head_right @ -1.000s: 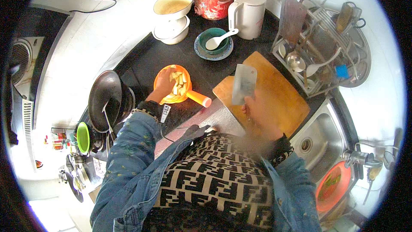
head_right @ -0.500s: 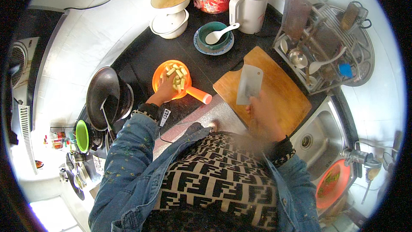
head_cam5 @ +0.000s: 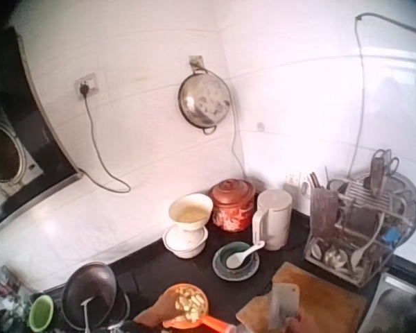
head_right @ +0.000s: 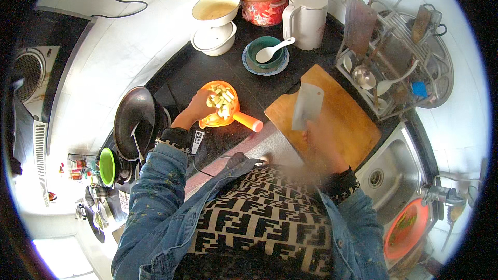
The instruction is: The person slices peeled eggplants into thin pieces on a wooden cutting board using a cleaver, then transfers the slices into an orange bowl. The person also washes green chilies in a red bowl under running water.
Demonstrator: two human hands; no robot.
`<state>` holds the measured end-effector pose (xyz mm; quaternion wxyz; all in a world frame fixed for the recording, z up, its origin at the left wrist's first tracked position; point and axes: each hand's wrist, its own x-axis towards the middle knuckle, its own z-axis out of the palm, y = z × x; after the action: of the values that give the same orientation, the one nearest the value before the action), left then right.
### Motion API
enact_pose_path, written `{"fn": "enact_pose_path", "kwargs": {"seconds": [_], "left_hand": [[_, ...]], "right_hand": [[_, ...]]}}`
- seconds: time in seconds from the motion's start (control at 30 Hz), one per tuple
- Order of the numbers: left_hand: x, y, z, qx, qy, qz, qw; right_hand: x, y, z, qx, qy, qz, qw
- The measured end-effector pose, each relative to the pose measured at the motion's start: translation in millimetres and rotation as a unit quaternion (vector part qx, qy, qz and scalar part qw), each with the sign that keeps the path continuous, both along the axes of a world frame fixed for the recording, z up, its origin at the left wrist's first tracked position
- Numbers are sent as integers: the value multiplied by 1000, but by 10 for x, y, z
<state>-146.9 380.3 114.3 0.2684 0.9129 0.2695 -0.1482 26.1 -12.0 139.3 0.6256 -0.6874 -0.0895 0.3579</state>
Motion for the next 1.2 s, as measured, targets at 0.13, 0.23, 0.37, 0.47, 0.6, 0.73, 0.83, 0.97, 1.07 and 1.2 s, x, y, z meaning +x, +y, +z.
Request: {"fn": "enact_pose_path", "kwargs": {"seconds": [0.13, 0.23, 0.37, 0.47, 0.6, 0.73, 0.83, 0.97, 1.07, 1.2], "left_hand": [[60, -388, -156, 124, -60, -18, 990], [95, -507, -193, 125, -66, -13, 990], [108, -572, -223, 113, -17, 1, 993], [109, -558, -330, 103, 10, 9, 995], [98, -500, -495, 129, -105, -24, 986], [111, -532, -418, 113, -12, 16, 993], [104, -497, -176, 98, 3, -13, 995], [-35, -208, 136, 147, -7, -64, 987], [-172, -143, 173, 124, 13, -51, 991], [-153, -267, 39, 152, 70, -24, 986]], "right_hand": [[3, -73, -95, -34, -5, 1, 999], [13, -174, -130, -65, -2, 7, 998], [-28, -254, -190, -75, -19, -16, 997], [-43, -270, -217, -74, -22, -37, 996], [-55, -213, -196, -47, 8, -22, 999], [-68, -124, -95, -18, 15, -25, 999], [-22, -101, 4, -40, -16, 4, 999], [-11, -154, 70, -89, -41, 17, 995], [-51, -190, 32, -75, -32, -1, 997], [-42, -264, -59, -122, -19, 30, 992]]}}
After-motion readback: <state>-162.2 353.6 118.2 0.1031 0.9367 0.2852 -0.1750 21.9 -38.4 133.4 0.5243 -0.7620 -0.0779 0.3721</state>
